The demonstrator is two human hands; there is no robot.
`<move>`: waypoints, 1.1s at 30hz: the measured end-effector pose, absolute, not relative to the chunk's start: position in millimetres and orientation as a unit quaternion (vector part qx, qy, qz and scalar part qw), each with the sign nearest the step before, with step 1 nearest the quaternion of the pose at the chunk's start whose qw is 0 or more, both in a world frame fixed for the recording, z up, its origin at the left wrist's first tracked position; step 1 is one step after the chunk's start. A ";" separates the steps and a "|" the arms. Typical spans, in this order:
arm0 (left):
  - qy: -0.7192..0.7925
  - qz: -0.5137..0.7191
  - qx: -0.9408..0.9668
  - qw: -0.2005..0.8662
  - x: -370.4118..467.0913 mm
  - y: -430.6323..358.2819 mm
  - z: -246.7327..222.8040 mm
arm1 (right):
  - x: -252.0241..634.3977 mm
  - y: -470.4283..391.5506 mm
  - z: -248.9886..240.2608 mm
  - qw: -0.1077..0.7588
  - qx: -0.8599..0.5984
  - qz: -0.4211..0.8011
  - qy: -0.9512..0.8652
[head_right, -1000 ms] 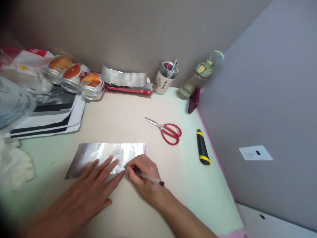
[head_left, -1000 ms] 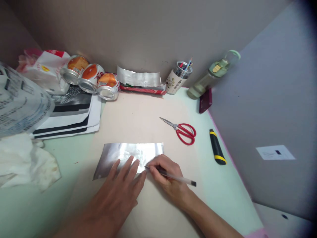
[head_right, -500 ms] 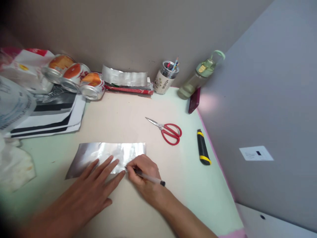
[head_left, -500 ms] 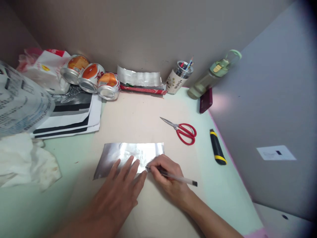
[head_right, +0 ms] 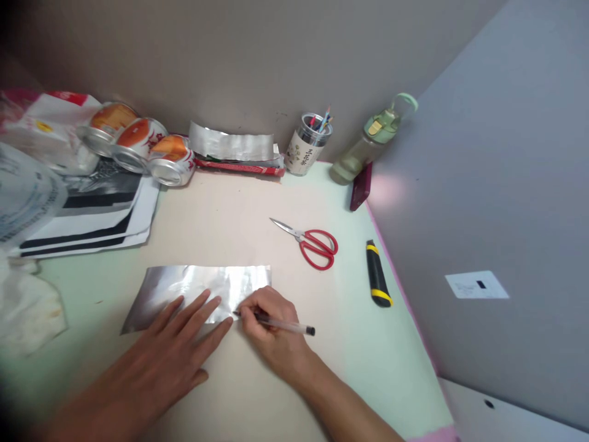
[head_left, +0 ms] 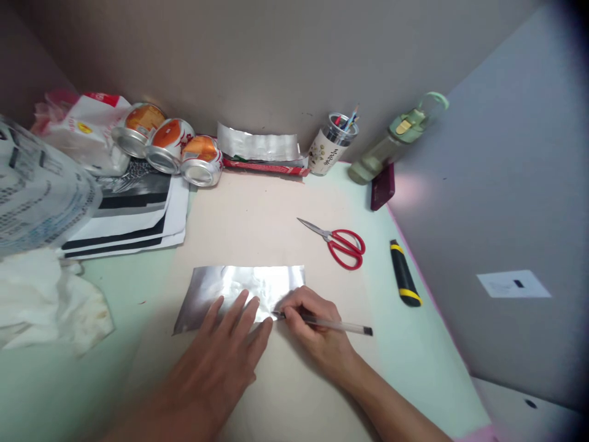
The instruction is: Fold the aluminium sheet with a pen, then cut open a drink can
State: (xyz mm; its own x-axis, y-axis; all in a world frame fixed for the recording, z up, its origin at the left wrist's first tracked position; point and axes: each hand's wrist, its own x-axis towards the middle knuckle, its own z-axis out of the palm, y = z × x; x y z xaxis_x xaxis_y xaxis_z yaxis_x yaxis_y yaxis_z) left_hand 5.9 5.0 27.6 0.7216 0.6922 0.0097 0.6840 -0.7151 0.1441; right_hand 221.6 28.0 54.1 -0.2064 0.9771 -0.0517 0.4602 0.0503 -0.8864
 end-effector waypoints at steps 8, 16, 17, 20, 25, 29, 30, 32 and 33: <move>0.361 0.026 0.929 0.072 10.2 10.6 37.4 | 219.6 28.1 53.6 0.315 -0.542 0.409 -0.663; 0.359 -0.010 0.929 0.086 12.3 12.0 38.1 | 215.9 27.7 53.7 0.308 -0.539 0.387 -0.682; 0.355 -0.012 0.931 0.086 12.3 11.9 37.4 | 215.6 27.7 54.6 0.306 -0.537 0.388 -0.684; 0.355 -0.017 0.930 0.094 12.3 12.7 36.9 | 217.2 28.7 56.9 0.314 -0.545 0.418 -0.655; 0.355 -0.022 0.929 0.104 11.9 13.4 36.0 | 231.9 37.2 55.7 0.417 -0.532 0.557 -0.483; 0.355 -0.016 0.931 0.079 10.3 10.1 27.8 | 246.2 46.1 54.1 0.492 -0.496 0.602 -0.387; 0.359 -0.016 0.930 0.073 10.0 9.2 25.4 | 248.7 48.0 54.5 0.505 -0.495 0.600 -0.373; 0.368 -0.020 0.927 0.071 10.1 8.1 22.1 | 252.7 51.1 55.8 0.529 -0.501 0.587 -0.353; 0.373 -0.024 0.925 0.072 10.7 8.1 21.5 | 254.2 52.4 56.5 0.540 -0.505 0.578 -0.347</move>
State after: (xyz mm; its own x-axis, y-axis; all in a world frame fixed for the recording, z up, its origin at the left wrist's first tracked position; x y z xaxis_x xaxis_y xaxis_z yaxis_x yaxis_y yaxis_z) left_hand 10.7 8.1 21.5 0.7214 0.6857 -0.0974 0.6925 -0.7121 0.1156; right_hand 254.2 52.4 56.5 0.0927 0.9734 -0.2094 -0.2732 -0.1773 -0.9455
